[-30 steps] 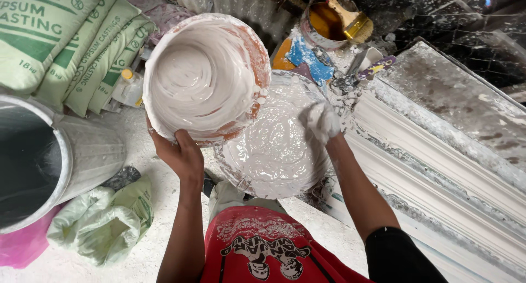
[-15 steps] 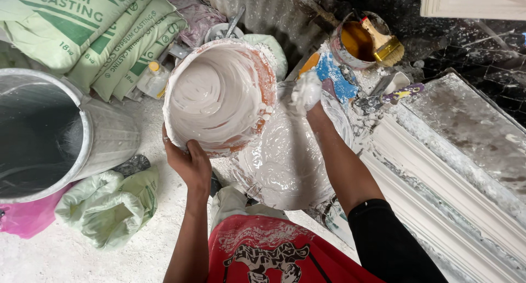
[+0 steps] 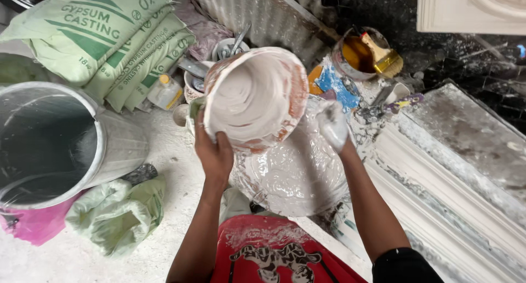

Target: The person pours a white paste from a bucket onto a circular tray, then uses a red plastic scraper to spread and smooth the surface. They repeatedly scrape and level the paste until the tray is uniformly covered, then place the tray on a shelf.

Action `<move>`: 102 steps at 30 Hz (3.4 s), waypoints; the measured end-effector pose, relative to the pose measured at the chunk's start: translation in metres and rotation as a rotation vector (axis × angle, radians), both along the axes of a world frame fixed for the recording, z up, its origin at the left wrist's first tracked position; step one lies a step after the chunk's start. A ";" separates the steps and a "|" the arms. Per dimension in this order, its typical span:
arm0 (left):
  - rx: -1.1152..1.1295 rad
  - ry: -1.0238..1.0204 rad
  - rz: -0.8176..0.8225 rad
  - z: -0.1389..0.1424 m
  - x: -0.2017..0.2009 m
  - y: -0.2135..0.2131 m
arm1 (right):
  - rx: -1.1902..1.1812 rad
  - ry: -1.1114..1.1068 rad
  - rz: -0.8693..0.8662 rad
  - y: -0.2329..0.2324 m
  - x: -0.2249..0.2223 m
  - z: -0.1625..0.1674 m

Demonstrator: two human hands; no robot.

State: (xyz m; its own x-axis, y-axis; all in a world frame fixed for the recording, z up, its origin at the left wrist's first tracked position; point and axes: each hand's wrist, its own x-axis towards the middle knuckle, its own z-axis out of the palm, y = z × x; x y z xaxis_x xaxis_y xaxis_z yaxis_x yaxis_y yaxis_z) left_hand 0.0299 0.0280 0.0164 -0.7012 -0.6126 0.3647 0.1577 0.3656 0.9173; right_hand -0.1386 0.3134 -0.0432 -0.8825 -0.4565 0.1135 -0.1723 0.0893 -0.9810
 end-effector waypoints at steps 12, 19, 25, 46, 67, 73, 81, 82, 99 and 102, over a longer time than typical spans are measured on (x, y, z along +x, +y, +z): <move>-0.248 -0.291 -0.568 0.048 -0.076 -0.018 | 0.126 -0.024 0.192 -0.153 -0.046 0.053; -0.228 -0.207 -0.595 0.058 -0.114 -0.100 | 0.799 0.411 0.191 -0.175 -0.051 0.068; -0.275 -0.265 -0.673 0.061 -0.129 -0.124 | 0.704 0.405 0.138 -0.210 -0.051 0.081; -0.569 -0.088 -0.940 0.080 -0.141 -0.147 | -0.073 0.011 -0.366 -0.183 -0.055 0.064; -0.537 0.305 -0.779 0.083 -0.107 -0.117 | -0.637 -0.550 -0.373 -0.190 0.032 0.010; -0.574 0.118 -0.847 0.081 -0.114 -0.106 | -0.952 -0.795 -0.420 -0.265 0.026 0.010; -0.332 0.021 -0.737 0.052 -0.146 -0.109 | -1.283 -0.756 -0.391 -0.243 0.000 0.021; -0.294 -0.037 -0.732 0.045 -0.155 -0.109 | -1.322 -0.763 -0.364 -0.239 -0.001 0.019; -0.142 -0.018 -0.370 -0.018 -0.216 -0.195 | -0.134 -0.588 -1.086 -0.142 -0.058 -0.070; -0.166 -0.031 -0.372 -0.024 -0.207 -0.197 | -0.924 -0.448 -1.095 -0.136 -0.069 -0.072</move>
